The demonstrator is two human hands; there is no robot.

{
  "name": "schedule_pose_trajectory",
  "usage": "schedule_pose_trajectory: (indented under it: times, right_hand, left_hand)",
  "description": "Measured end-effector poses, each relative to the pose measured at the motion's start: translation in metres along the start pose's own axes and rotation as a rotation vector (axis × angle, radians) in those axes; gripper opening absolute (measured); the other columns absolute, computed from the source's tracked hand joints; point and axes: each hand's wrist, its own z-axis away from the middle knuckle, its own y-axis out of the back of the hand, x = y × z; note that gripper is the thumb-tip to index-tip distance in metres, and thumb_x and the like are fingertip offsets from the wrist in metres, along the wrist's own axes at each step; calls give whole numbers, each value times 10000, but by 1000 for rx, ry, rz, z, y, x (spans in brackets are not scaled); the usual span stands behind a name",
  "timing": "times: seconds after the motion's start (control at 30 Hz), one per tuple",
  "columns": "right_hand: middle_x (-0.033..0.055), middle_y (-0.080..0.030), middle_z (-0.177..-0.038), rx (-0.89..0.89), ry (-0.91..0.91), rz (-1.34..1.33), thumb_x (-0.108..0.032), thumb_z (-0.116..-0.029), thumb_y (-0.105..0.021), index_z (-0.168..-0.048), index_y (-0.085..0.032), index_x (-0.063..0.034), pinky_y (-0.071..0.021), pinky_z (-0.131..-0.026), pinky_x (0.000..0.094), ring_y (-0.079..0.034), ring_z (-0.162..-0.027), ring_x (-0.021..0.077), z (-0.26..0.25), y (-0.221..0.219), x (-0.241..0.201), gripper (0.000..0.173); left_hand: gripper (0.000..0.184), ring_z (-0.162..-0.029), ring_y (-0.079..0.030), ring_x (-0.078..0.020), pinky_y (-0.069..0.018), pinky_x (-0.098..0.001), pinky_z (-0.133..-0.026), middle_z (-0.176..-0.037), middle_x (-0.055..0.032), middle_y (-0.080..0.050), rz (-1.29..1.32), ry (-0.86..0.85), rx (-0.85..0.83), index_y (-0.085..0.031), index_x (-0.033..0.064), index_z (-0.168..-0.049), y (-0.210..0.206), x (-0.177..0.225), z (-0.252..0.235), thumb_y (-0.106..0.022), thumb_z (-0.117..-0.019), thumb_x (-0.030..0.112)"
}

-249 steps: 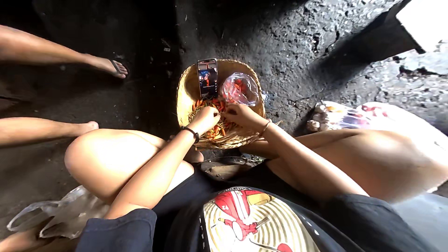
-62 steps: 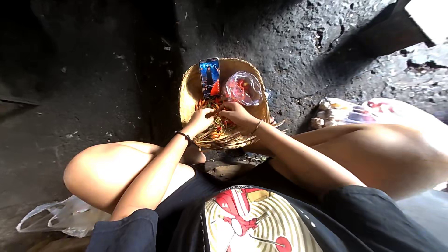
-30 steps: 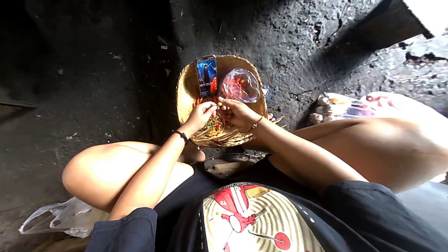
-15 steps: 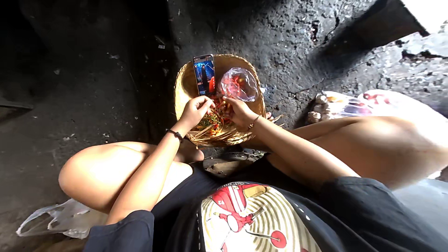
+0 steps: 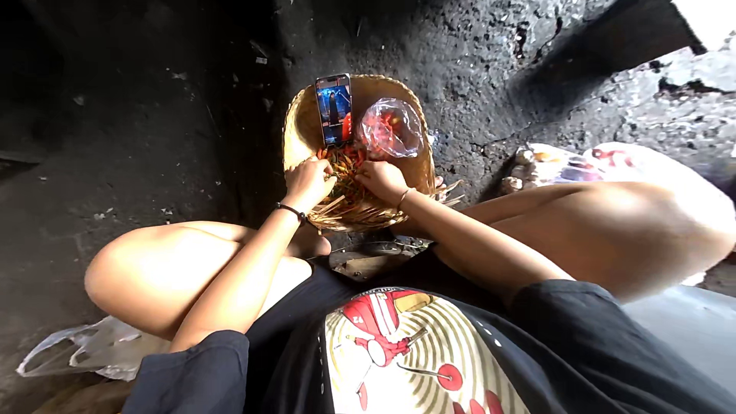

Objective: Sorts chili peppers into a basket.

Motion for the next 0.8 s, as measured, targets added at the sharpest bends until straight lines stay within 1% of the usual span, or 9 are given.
schedule_pose_trajectory:
  times: [0.07,0.13,0.2,0.27,0.37,0.5,0.63,0.7,0.8]
  right_hand:
    - [191,-729,-1118,-6,4,34,-298,-1048,-572,-1210,-707,-97,-519,-905,666,-686,-1084,417,0,-2,0,292]
    - [207,-722,-1122,-26,-3,47,-233,-1051,-550,-1194,-710,-77,-515,-906,666,-679,-1097,427,1,-4,-2,265]
    - [216,-718,-1121,-47,-22,43,-193,-1045,-532,-1171,-709,-60,-516,-902,662,-676,-1098,429,1,-5,-5,255]
    - [210,-718,-1100,-47,-25,10,-208,-1035,-554,-1134,-715,-52,-521,-891,654,-679,-1081,416,0,-6,-4,246]
    - [203,-720,-1110,-34,-11,13,-265,-1038,-592,-1143,-724,-61,-519,-903,656,-678,-1088,415,0,-5,-2,265]
    - [205,-720,-1129,-41,-21,46,-177,-1030,-562,-1163,-719,-76,-516,-897,665,-675,-1104,422,1,-4,-2,229]
    - [200,-724,-1047,-28,-43,4,-206,-980,-609,-1083,-722,-51,-527,-840,662,-689,-1028,416,3,0,-9,218]
    - [203,-721,-1076,-39,-56,6,-231,-1008,-591,-1123,-718,-52,-528,-862,659,-687,-1051,415,3,1,-12,247]
    - [191,-725,-1122,-42,-51,31,-266,-1035,-582,-1187,-716,-86,-521,-902,648,-680,-1097,408,3,-2,-7,271]
  left_hand:
    - [227,-1102,-656,-301,-433,-572,-1027,-1114,-124,-711,39,-37,28,-737,104,-1136,0,5,0,-655,-1006,270]
    - [209,-1093,-662,-310,-441,-569,-1020,-1097,-138,-714,92,-99,46,-739,71,-1117,-5,5,1,-644,-1010,224]
    - [205,-1068,-673,-316,-496,-550,-978,-1081,-155,-707,158,-157,56,-738,41,-1098,-13,1,-2,-637,-1008,194]
    - [207,-1073,-678,-299,-524,-504,-981,-1102,-159,-703,226,-171,34,-732,26,-1099,-18,-1,-3,-621,-1018,180]
    - [210,-1101,-676,-293,-512,-492,-1016,-1116,-163,-713,273,-182,-6,-731,10,-1103,-21,0,-3,-619,-1025,170]
    - [210,-1103,-676,-288,-514,-498,-1014,-1112,-148,-716,273,-189,-18,-732,25,-1097,-25,2,-2,-612,-1031,185]
    - [226,-1151,-661,-309,-500,-512,-1036,-1155,-169,-706,261,-178,-34,-729,24,-1123,-29,4,-1,-589,-1042,182]
    - [225,-1136,-666,-302,-506,-509,-1025,-1145,-167,-708,261,-170,-27,-730,24,-1117,-28,3,-1,-592,-1040,183]
    - [223,-1122,-669,-294,-510,-493,-1016,-1141,-166,-704,269,-168,-14,-728,20,-1108,-27,3,-1,-590,-1045,184]
